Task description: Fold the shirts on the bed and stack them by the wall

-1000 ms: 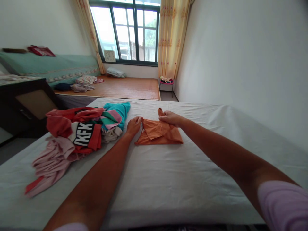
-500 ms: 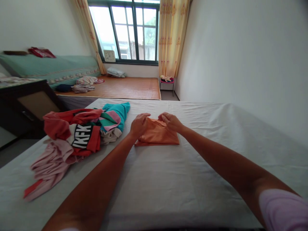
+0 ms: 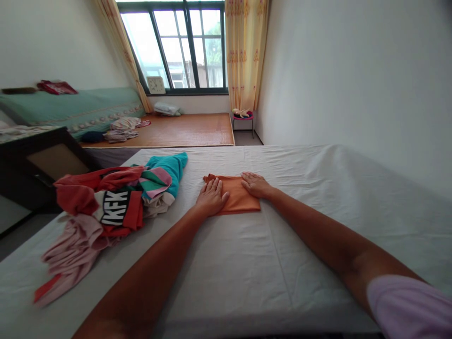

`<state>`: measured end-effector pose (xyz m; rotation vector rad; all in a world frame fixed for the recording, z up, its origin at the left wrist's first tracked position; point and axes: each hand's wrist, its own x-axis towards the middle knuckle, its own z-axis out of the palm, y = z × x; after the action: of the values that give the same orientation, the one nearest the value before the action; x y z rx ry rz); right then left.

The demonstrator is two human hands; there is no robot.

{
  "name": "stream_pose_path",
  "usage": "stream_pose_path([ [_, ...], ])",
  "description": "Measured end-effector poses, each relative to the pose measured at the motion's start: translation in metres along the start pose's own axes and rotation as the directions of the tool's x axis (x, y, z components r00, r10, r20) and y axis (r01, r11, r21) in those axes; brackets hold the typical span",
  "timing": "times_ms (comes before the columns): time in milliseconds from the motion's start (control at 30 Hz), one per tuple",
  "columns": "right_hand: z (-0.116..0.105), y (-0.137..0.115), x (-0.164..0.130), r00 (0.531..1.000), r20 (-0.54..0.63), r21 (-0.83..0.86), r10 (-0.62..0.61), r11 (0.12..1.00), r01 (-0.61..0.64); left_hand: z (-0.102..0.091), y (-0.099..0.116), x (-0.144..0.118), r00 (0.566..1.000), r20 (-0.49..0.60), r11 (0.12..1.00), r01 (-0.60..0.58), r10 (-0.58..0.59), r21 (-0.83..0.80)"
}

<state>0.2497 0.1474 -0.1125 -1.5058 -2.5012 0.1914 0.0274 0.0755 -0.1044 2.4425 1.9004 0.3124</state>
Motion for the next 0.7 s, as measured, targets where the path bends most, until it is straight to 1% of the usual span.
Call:
stream_pose_path([
  [33,0.0,0.004,0.0,0.998,-0.036,0.008,0.042,0.999,-0.041,0.001,0.0,0.0,1.0,-0.004,1.0,0.004,-0.004,-0.005],
  [100,-0.001,0.007,-0.002,0.986,-0.141,0.071,0.084,0.995,-0.075,0.002,-0.001,0.0,1.0,-0.004,1.0,0.017,-0.017,-0.02],
  [167,-0.004,0.007,-0.008,0.967,-0.213,0.224,0.142,0.97,-0.093,0.001,-0.001,0.0,1.0,0.0,0.999,0.03,-0.03,-0.033],
  [200,-0.006,0.005,-0.011,0.957,-0.212,0.33,0.197,0.936,-0.12,0.001,-0.001,0.0,0.999,-0.001,0.999,0.032,-0.032,-0.036],
  [233,-0.008,0.002,-0.015,0.946,-0.186,0.448,0.267,0.879,-0.16,0.0,0.0,-0.001,0.999,-0.003,0.999,0.033,-0.033,-0.036],
  [267,-0.01,-0.001,-0.019,0.931,-0.145,0.569,0.336,0.798,-0.2,-0.002,0.0,-0.001,0.999,-0.005,0.999,0.033,-0.033,-0.037],
  [300,-0.012,-0.004,-0.022,0.92,-0.093,0.683,0.38,0.697,-0.218,-0.003,0.001,-0.002,0.999,-0.007,0.999,0.032,-0.033,-0.037],
  [333,-0.014,-0.008,-0.025,0.919,-0.04,0.782,0.391,0.585,-0.215,-0.004,0.001,-0.002,0.999,-0.009,0.999,0.032,-0.032,-0.037],
  [400,-0.018,-0.017,-0.03,0.935,0.062,0.909,0.35,0.368,-0.197,-0.007,0.001,-0.003,1.0,-0.015,0.999,0.026,-0.026,-0.034],
  [433,-0.02,-0.021,-0.032,0.942,0.113,0.937,0.317,0.281,-0.207,-0.008,0.001,-0.004,1.0,-0.021,0.999,0.017,-0.018,-0.033],
  [467,-0.023,-0.025,-0.033,0.943,0.163,0.949,0.291,0.214,-0.23,-0.008,0.001,-0.004,1.0,-0.03,0.999,0.007,-0.008,-0.031],
  [500,-0.025,-0.03,-0.034,0.94,0.207,0.953,0.271,0.16,-0.256,-0.009,0.0,-0.004,0.999,-0.041,0.999,-0.002,0.001,-0.032],
  [567,-0.03,-0.038,-0.035,0.939,0.258,0.957,0.227,0.071,-0.28,-0.009,-0.001,-0.003,0.998,-0.066,0.999,-0.012,0.009,-0.041],
  [633,-0.032,-0.046,-0.035,0.952,0.266,0.963,0.15,-0.004,-0.268,-0.009,-0.003,-0.002,0.996,-0.093,0.998,-0.012,0.007,-0.054],
  [700,-0.032,-0.053,-0.035,0.966,0.238,0.971,0.099,-0.035,-0.235,-0.009,-0.004,-0.001,0.993,-0.12,0.998,-0.021,0.013,-0.063],
])
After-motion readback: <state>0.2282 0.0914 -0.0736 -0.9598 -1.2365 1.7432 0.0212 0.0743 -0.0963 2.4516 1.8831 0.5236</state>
